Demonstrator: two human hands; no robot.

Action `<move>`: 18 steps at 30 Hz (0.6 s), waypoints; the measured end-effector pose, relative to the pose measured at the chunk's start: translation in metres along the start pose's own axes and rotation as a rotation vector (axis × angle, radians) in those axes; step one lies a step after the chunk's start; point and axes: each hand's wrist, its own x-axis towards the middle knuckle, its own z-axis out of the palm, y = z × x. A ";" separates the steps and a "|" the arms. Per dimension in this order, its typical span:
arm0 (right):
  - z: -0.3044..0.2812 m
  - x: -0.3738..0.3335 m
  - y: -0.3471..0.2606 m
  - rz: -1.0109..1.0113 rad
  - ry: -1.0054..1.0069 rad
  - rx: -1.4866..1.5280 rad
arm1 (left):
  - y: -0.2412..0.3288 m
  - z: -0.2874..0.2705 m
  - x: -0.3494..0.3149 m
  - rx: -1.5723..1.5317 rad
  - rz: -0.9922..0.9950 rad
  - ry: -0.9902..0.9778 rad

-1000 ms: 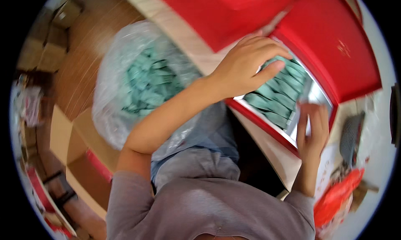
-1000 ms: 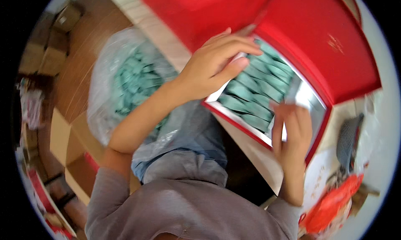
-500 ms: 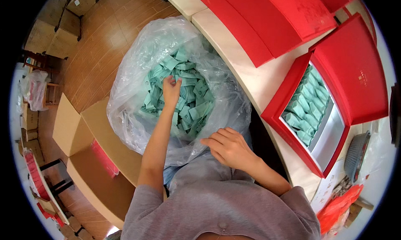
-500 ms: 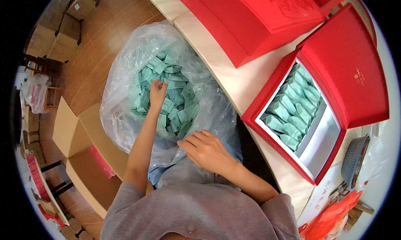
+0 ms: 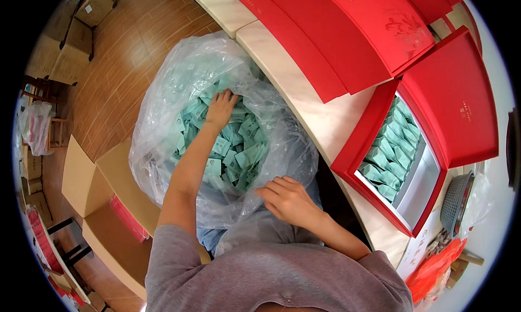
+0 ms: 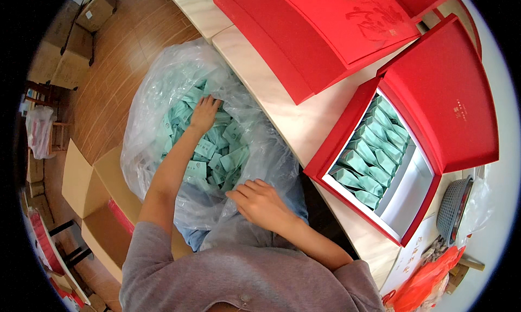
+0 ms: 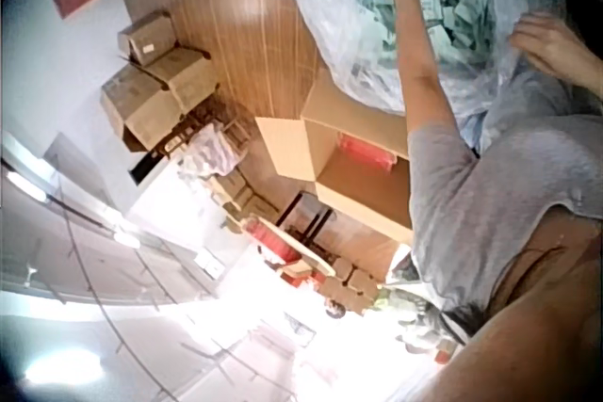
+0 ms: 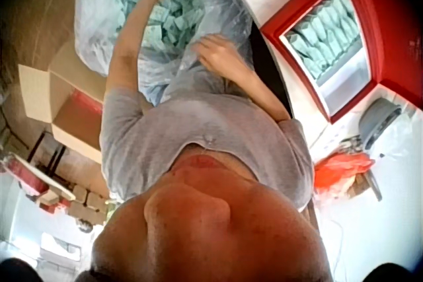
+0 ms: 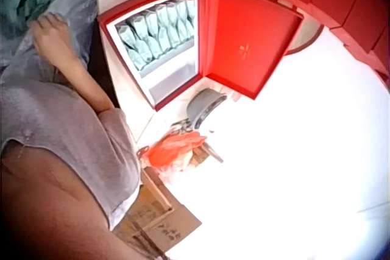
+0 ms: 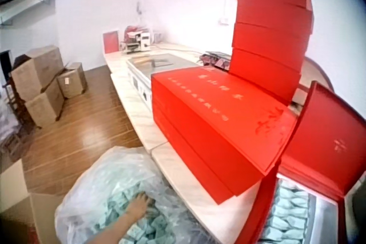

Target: The person repeatedly picks up small, light-green wrapped packets from a large plastic bag and places them into a red rectangular box. They arrange the packets in neat rows within the box's compartments. After filling the box, the person closes the lid and places the finished package into a larger cardboard shipping box.

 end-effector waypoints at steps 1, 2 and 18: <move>0.001 0.002 0.000 -0.012 -0.002 0.004 | -0.005 0.007 -0.002 0.029 -0.009 0.023; 0.002 0.003 0.001 -0.010 0.002 -0.004 | -0.003 0.004 0.000 -0.050 -0.027 0.033; 0.055 0.047 0.017 0.371 0.266 0.573 | 0.104 -0.147 -0.149 -1.790 -0.788 0.661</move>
